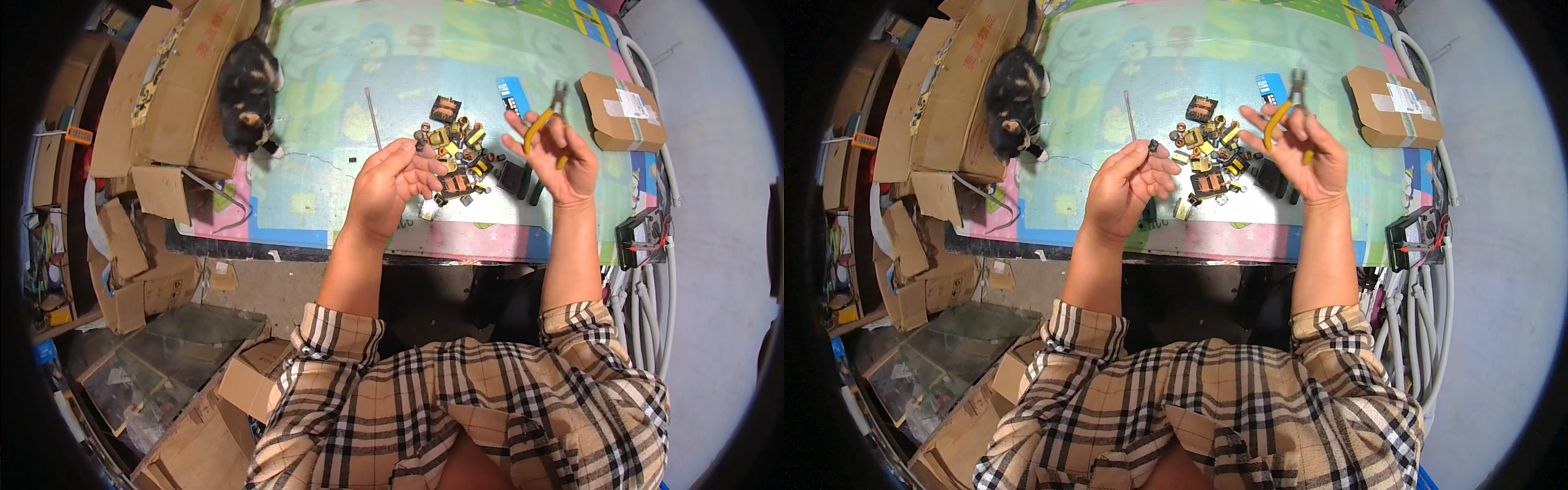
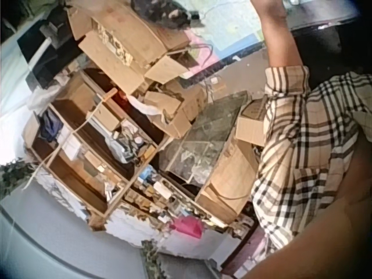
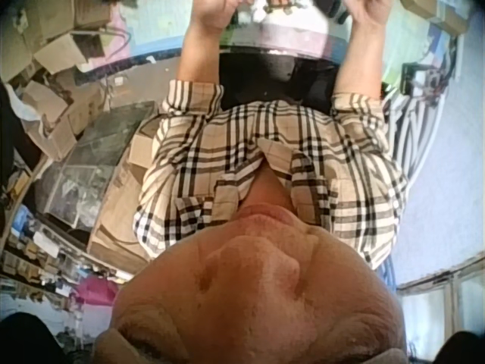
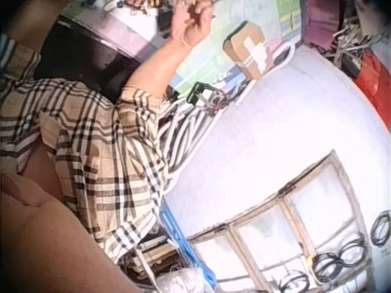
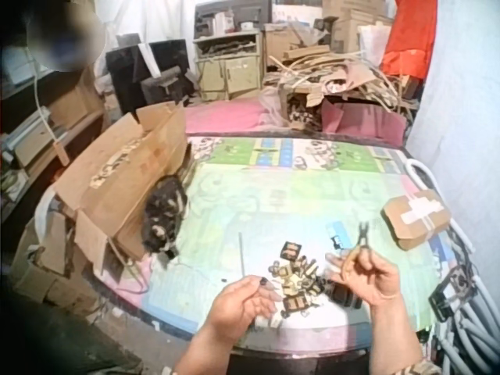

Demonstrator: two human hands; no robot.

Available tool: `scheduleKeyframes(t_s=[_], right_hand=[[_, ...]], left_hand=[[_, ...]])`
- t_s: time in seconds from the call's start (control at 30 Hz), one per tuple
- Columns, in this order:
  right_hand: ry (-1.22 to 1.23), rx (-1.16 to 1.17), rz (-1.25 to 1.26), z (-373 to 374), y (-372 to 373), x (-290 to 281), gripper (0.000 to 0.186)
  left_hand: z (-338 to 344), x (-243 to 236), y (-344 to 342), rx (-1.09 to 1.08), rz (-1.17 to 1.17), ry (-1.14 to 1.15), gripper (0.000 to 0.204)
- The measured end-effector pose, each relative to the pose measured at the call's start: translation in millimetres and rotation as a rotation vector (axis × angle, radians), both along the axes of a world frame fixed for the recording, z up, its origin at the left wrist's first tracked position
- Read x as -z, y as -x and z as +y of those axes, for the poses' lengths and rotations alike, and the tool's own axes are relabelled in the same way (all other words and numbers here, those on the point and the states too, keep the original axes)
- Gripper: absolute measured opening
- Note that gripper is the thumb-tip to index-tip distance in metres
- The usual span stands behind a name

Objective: The person uses pliers and a screwdriver to strip wires and manipulate small electronic components on a cluttered workbench. A cat walks across the table and is briefly touched by the person before continuing its movement.

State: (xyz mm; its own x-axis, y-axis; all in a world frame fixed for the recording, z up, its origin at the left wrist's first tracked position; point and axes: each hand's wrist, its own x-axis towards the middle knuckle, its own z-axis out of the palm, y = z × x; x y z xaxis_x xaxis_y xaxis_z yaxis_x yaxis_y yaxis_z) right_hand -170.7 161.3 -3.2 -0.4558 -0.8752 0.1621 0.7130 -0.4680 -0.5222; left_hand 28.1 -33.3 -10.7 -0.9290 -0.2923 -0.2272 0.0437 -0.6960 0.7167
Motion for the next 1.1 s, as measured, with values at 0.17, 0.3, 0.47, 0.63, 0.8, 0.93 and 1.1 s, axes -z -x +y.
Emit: scheduleKeyframes(t_s=[0.17,0.3,0.47,0.63,0.8,0.93,1.1], right_hand=[[-0.203,-0.066,-0.087,-21,-22,12,0.030],[-0.413,-0.152,0.169,-34,-54,1,0.024],[-0.666,-0.020,0.617,-41,-74,-15,0.015],[-0.688,0.213,1.032,-45,-79,-14,0.015],[-0.672,0.307,1.339,-45,-80,-12,0.037],[-0.683,0.349,1.490,-46,-85,-16,0.044],[-0.680,0.381,1.649,-47,-86,-15,0.044]], left_hand=[[2,1,3,0.005,0.044,-0.048,0.032],[1,4,3,-0.049,0.077,-0.133,0.028],[1,4,2,-0.163,0.015,-0.024,0.019],[3,-5,0,-0.209,-0.023,0.193,0.017],[3,-9,-1,-0.182,-0.053,0.347,0.020],[2,-11,-2,-0.191,-0.053,0.353,0.022],[2,-10,-1,-0.194,-0.056,0.378,0.020]])
